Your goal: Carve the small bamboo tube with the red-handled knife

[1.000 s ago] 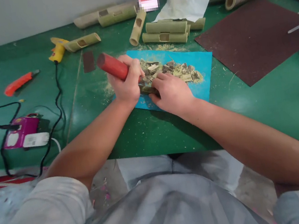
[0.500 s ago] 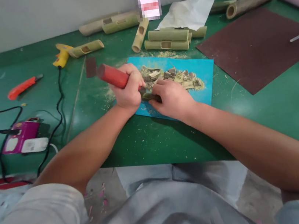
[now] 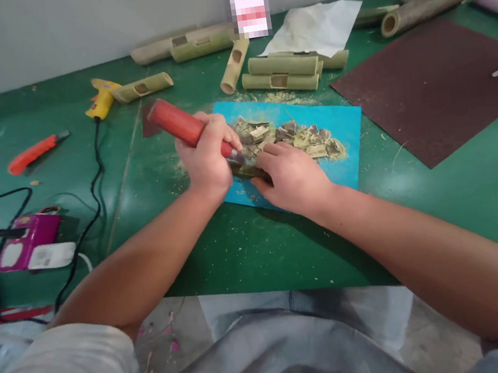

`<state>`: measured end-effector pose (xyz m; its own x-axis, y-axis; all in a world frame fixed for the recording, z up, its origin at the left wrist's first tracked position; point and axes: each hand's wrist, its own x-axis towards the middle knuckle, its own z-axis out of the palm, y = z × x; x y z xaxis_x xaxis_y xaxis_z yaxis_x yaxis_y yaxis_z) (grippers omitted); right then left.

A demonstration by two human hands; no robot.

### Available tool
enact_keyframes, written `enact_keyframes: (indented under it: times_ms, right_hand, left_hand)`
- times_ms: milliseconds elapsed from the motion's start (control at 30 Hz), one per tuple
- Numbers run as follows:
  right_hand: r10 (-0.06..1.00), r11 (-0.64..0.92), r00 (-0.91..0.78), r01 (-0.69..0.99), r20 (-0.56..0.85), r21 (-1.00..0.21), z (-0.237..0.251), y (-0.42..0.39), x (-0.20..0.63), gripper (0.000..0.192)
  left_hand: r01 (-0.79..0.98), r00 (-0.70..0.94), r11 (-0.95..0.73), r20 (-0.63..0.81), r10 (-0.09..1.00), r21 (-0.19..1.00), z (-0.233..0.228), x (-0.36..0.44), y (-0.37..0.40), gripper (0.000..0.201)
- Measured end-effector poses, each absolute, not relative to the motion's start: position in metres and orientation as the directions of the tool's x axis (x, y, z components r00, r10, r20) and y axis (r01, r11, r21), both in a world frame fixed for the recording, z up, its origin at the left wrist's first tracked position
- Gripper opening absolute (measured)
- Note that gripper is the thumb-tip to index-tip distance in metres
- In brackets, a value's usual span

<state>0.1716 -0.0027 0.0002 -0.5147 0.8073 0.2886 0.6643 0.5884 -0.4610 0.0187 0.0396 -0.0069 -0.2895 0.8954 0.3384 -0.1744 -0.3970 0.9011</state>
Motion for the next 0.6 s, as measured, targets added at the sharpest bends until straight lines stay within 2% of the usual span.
enact_keyframes:
  times_ms: [100, 433, 600]
  right_hand:
    - [0.803, 0.593, -0.528, 0.663, 0.276, -0.458, 0.0002, -0.0024, 0.1723, 0.011]
    - [0.805, 0.589, -0.528, 0.661, 0.269, -0.465, 0.0025, -0.0040, 0.1741, 0.013]
    - [0.801, 0.599, -0.536, 0.730, 0.268, -0.329, 0.0030, -0.0078, 0.1692, 0.018]
  left_hand:
    - [-0.156, -0.301, -0.416, 0.358, 0.884, 0.896, -0.0047, 0.0172, 0.0392, 0.049]
    - [-0.086, -0.212, -0.575, 0.549, 0.809, 0.814, -0.0101, 0.0150, 0.0396, 0.052]
    - [0.008, -0.133, -0.641, 0.636, 0.760, 0.768, -0.0121, 0.0100, 0.0379, 0.051]
